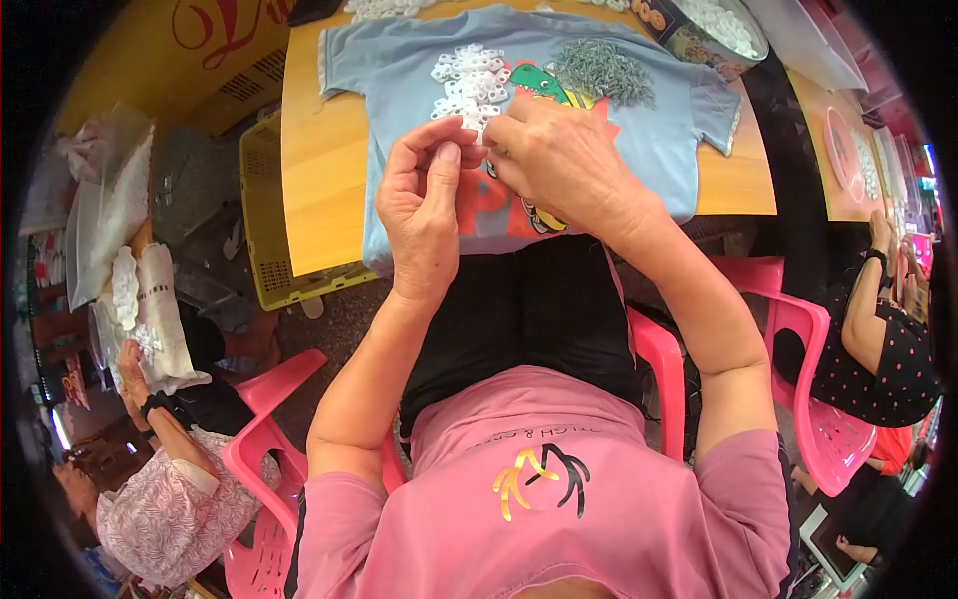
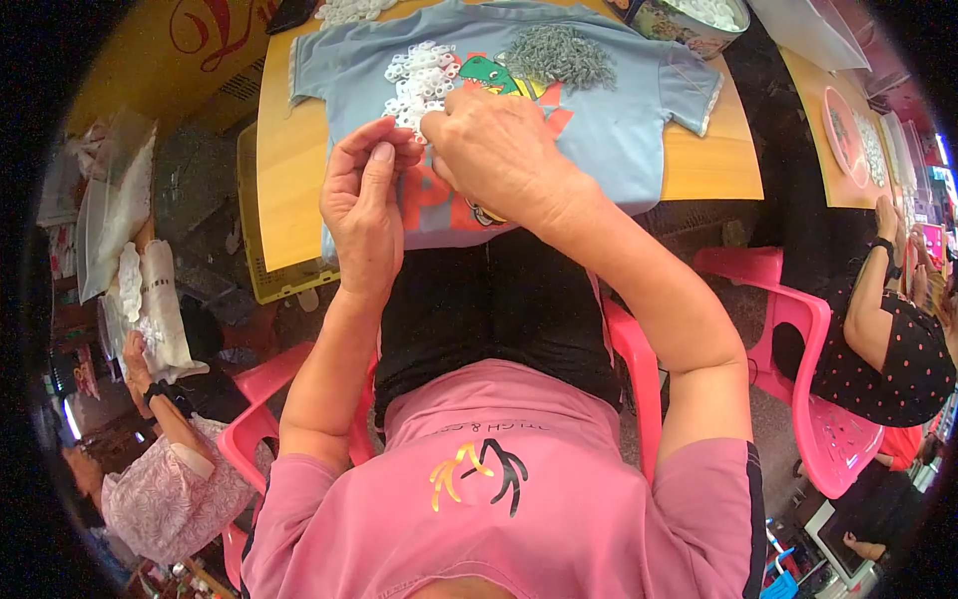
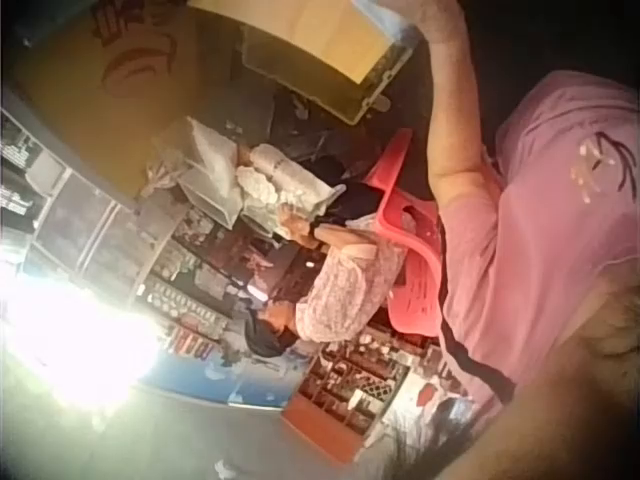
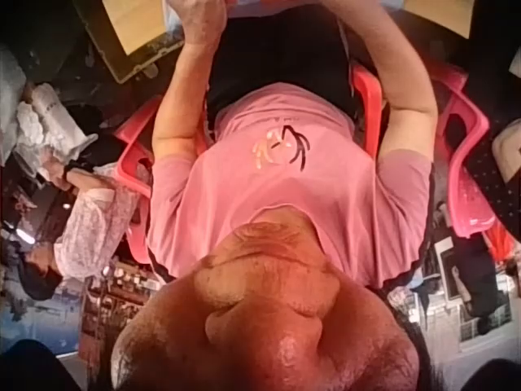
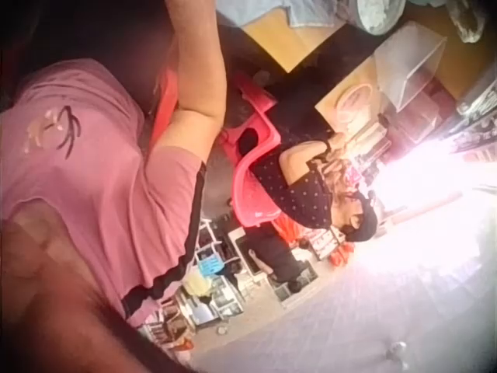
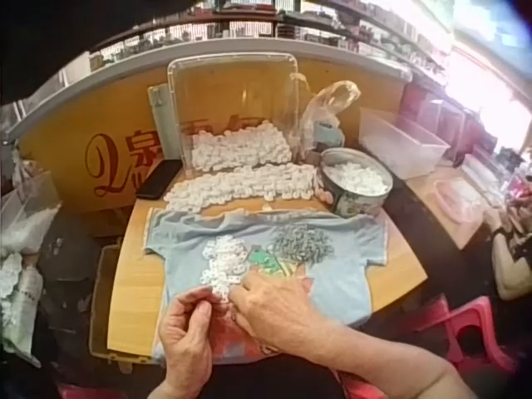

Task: Applying small decorative beads or plastic pieces to a t-shirt with a printed design.

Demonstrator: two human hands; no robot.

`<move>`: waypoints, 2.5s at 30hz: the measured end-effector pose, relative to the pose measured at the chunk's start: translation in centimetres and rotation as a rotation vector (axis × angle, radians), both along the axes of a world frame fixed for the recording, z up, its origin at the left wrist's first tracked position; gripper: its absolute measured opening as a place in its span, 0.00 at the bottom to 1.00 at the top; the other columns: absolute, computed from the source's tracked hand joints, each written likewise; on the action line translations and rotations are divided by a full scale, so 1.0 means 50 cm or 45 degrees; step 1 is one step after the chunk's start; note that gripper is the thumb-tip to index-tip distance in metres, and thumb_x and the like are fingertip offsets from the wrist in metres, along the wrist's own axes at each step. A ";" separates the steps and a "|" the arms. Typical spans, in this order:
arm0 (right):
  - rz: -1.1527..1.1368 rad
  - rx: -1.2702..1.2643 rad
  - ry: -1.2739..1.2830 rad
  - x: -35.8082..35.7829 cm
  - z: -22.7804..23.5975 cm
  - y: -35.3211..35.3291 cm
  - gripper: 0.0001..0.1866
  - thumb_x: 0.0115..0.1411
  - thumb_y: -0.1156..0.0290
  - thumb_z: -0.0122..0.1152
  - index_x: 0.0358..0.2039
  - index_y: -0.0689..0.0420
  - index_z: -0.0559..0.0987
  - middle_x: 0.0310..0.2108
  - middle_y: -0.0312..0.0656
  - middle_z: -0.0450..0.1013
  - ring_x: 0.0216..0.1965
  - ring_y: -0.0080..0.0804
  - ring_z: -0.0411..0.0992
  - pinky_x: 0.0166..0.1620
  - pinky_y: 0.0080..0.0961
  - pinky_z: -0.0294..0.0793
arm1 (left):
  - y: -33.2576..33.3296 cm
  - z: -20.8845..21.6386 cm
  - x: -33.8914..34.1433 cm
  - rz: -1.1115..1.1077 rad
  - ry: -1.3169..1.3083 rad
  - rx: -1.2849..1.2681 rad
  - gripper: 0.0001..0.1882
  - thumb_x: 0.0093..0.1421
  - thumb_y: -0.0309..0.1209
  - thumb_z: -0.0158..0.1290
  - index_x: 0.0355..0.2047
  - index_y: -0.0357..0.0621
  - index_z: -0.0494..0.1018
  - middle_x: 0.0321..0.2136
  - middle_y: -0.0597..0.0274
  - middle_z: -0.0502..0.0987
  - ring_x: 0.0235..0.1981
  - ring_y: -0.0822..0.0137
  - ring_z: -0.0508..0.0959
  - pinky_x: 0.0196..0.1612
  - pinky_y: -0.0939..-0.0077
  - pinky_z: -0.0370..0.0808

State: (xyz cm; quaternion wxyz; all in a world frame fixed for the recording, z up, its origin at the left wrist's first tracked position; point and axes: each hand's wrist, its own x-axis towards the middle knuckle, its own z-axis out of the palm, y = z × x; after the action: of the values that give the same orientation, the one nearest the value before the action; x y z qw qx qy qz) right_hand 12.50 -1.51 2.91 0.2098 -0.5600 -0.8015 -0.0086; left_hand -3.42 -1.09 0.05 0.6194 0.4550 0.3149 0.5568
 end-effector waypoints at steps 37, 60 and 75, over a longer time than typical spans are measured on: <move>-0.109 -0.642 2.029 0.024 0.024 -0.121 0.14 0.65 0.69 0.58 0.47 0.63 0.79 0.36 0.38 0.76 0.35 0.19 0.74 0.35 0.16 0.75 | -0.019 0.016 0.060 0.009 0.402 0.628 0.08 0.57 0.16 0.57 0.37 0.37 0.73 0.38 0.58 0.72 0.36 0.72 0.73 0.38 0.80 0.72; -0.342 0.239 0.072 0.255 0.003 -0.141 0.08 0.53 0.79 0.63 0.35 0.60 0.81 0.33 0.41 0.75 0.35 0.38 0.74 0.36 0.30 0.72 | -0.024 0.010 0.067 -0.362 0.181 0.057 0.06 0.63 0.22 0.54 0.40 0.35 0.72 0.37 0.65 0.73 0.34 0.78 0.75 0.39 0.84 0.72; -0.242 0.177 0.169 0.246 0.006 -0.101 0.06 0.54 0.77 0.64 0.34 0.59 0.80 0.33 0.41 0.74 0.35 0.38 0.74 0.37 0.32 0.73 | -0.024 0.004 0.063 -0.382 0.143 0.070 0.06 0.63 0.23 0.54 0.40 0.35 0.71 0.36 0.64 0.73 0.35 0.77 0.75 0.40 0.83 0.72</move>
State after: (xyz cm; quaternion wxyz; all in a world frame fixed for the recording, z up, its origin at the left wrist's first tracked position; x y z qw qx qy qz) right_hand 24.78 -6.57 3.21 0.2990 -0.6168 -0.7266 -0.0470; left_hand -0.28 -2.27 0.28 0.6644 0.5440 0.2623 0.4402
